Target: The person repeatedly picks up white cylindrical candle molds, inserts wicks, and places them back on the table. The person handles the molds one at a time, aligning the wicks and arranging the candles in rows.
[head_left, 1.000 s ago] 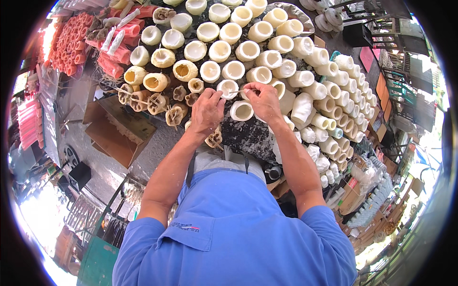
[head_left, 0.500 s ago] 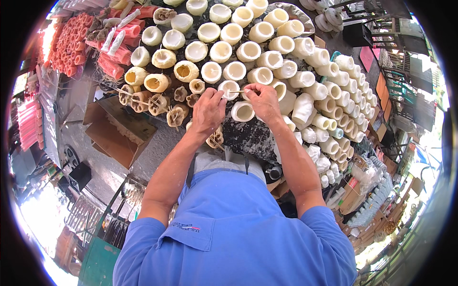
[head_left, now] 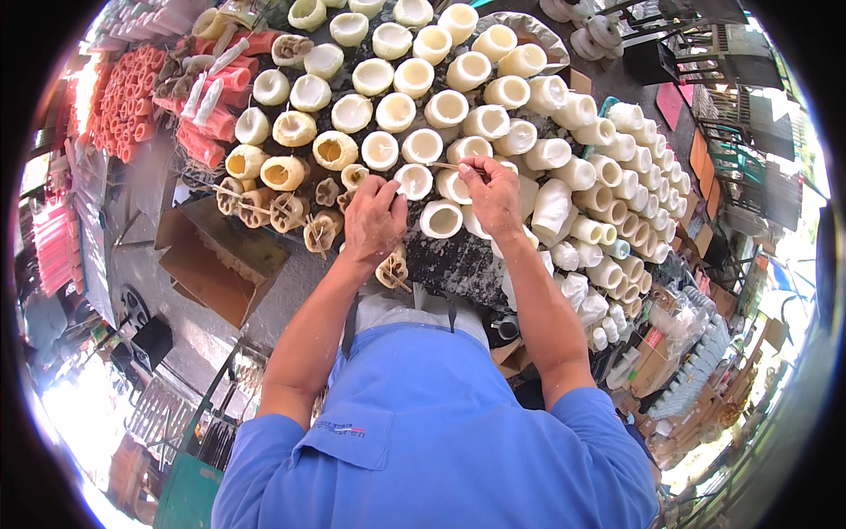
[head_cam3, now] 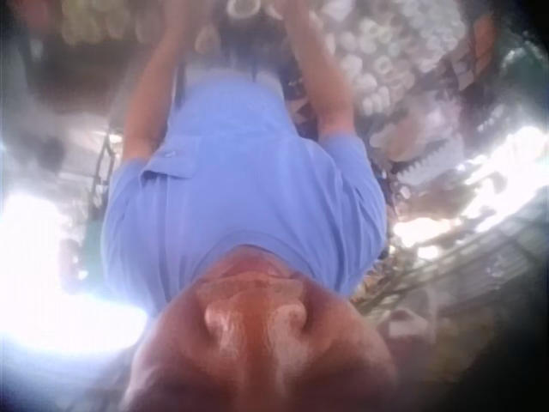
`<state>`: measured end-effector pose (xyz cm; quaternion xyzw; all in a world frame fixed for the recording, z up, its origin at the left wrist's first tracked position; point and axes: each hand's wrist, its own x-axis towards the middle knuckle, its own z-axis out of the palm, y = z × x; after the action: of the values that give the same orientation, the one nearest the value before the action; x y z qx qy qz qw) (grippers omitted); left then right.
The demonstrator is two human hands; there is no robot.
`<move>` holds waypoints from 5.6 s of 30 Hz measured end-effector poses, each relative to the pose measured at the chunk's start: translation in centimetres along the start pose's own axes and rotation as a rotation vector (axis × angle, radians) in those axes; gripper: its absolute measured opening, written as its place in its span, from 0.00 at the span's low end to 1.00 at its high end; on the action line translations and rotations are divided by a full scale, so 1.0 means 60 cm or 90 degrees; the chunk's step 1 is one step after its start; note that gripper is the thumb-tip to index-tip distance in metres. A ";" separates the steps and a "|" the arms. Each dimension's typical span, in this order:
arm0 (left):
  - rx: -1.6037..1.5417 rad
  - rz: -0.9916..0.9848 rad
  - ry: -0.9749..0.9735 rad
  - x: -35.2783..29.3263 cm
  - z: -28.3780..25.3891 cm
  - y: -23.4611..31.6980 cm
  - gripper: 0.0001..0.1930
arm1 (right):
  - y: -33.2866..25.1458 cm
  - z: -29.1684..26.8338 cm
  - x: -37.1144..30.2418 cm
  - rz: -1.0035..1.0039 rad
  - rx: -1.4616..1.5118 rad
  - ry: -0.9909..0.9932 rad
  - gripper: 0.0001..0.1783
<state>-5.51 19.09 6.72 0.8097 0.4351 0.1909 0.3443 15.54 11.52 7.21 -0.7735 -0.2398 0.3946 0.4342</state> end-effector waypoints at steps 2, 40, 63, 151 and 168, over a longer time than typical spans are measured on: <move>-0.011 0.006 0.000 -0.005 -0.009 -0.003 0.11 | -0.005 -0.004 0.009 0.008 0.011 0.020 0.10; 0.182 0.238 -0.153 0.164 0.018 -0.011 0.04 | 0.005 0.039 -0.005 -0.168 -0.053 0.091 0.09; 0.179 0.367 -0.171 0.219 0.034 -0.005 0.02 | 0.031 0.019 -0.026 -0.140 0.023 0.161 0.08; 0.149 0.370 -0.161 0.293 0.051 -0.006 0.07 | -0.008 0.001 0.146 0.176 0.281 0.082 0.07; 0.114 0.338 -0.162 0.292 0.062 -0.008 0.09 | -0.017 -0.011 0.139 0.211 0.302 0.109 0.04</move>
<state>6.06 32.48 4.00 0.9397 0.1766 0.1319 0.2614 20.83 17.68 4.91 -0.7093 0.0259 0.4387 0.5512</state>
